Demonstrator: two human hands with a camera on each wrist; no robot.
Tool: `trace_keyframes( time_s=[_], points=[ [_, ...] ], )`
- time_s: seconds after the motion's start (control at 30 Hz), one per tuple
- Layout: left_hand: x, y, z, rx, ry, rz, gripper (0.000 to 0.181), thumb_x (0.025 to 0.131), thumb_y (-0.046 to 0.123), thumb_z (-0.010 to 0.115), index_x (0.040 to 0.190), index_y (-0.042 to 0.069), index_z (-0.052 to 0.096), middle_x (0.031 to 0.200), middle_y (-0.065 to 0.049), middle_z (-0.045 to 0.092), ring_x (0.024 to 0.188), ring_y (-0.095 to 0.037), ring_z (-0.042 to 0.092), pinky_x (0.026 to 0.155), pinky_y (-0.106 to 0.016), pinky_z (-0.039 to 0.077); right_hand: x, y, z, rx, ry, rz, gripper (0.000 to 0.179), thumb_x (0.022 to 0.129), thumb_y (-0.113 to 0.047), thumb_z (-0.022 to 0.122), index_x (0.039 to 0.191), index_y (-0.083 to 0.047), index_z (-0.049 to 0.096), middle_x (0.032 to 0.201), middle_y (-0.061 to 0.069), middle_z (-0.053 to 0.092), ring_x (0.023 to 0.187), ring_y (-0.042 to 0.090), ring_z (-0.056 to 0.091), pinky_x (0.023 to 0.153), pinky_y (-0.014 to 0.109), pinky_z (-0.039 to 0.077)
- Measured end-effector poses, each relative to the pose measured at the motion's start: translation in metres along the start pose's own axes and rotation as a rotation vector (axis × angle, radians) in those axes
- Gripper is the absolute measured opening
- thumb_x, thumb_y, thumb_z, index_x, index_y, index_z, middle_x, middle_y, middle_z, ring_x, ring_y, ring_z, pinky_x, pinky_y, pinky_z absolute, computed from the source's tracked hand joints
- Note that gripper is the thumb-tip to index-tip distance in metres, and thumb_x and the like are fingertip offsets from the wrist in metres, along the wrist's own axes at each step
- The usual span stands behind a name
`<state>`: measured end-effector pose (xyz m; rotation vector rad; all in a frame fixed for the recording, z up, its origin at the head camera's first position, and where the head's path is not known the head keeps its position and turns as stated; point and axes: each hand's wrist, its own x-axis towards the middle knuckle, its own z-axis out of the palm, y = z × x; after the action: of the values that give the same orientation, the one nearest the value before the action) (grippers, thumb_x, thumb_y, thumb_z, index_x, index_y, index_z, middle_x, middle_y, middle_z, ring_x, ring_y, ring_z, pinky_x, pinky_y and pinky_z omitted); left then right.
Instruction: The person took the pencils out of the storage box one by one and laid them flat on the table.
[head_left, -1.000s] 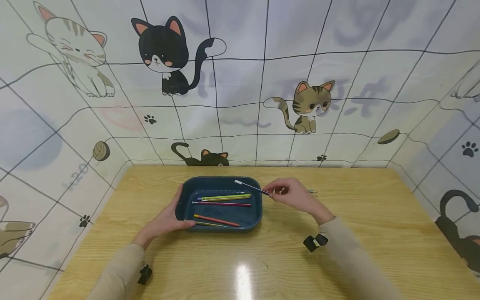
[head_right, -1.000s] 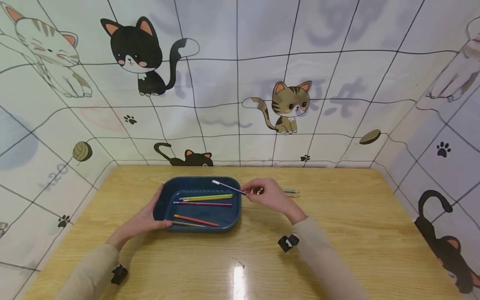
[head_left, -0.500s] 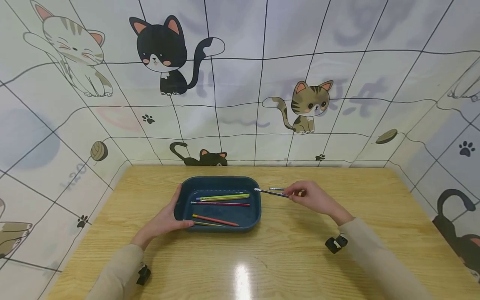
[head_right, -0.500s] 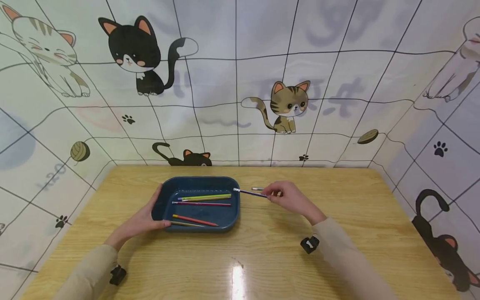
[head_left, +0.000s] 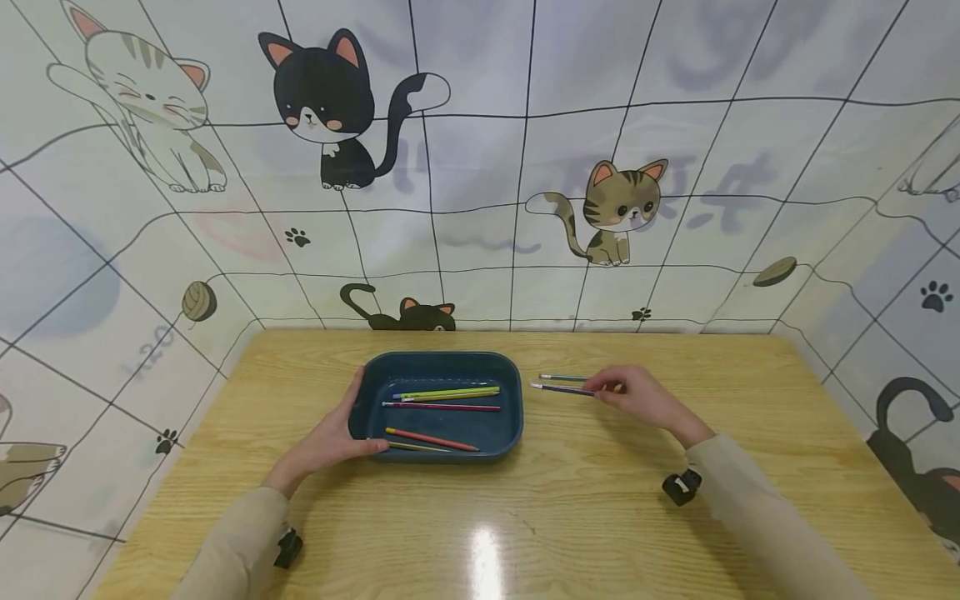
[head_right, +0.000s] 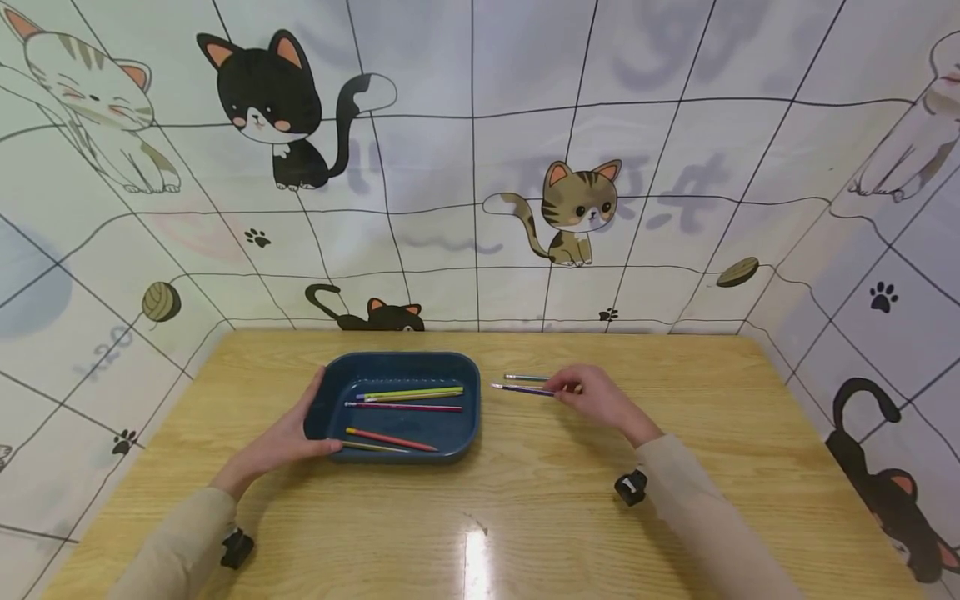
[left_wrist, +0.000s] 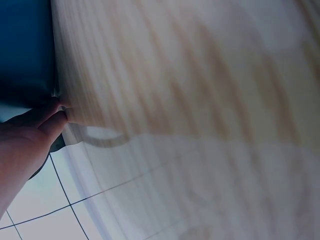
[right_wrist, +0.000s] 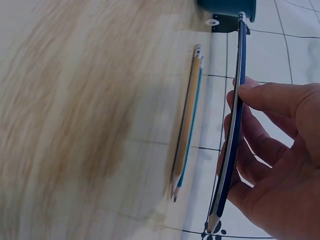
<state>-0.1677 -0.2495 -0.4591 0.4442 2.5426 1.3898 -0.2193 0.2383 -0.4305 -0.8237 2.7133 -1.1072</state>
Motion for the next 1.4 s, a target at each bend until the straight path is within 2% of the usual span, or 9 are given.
trace_keyframes(
  time_s=[0.33,0.9,1.4],
  points=[
    [-0.001,-0.002,0.001,-0.014,-0.001,-0.001,0.123,0.075,0.03,0.083,0.155,0.016,-0.009,0.158,-0.024,-0.001,0.14,-0.048,0.009,0.106,-0.066,0.015,-0.003,0.014,0.006,-0.055,-0.017,0.013,0.019,0.086,0.01,0.062,0.098,0.0,0.072,0.093,0.005,0.068,0.08,0.016,0.058,0.068,0.029,0.049],
    [-0.001,-0.001,0.003,-0.024,0.01,-0.002,0.122,0.075,0.032,0.083,0.155,0.015,-0.008,0.158,-0.025,-0.001,0.14,-0.048,0.007,0.106,-0.066,0.014,-0.002,0.026,0.014,-0.099,0.003,0.035,0.015,0.085,0.006,0.066,0.095,-0.004,0.073,0.09,0.003,0.067,0.08,0.015,0.057,0.069,0.03,0.048],
    [0.001,-0.005,0.001,-0.009,0.012,0.0,0.122,0.075,0.028,0.084,0.156,0.021,-0.008,0.158,-0.022,-0.002,0.141,-0.047,0.006,0.107,-0.066,0.012,0.002,0.028,0.016,-0.126,0.011,0.017,0.013,0.083,0.006,0.068,0.093,-0.002,0.072,0.087,0.006,0.067,0.083,0.019,0.061,0.075,0.038,0.05]
  ],
)
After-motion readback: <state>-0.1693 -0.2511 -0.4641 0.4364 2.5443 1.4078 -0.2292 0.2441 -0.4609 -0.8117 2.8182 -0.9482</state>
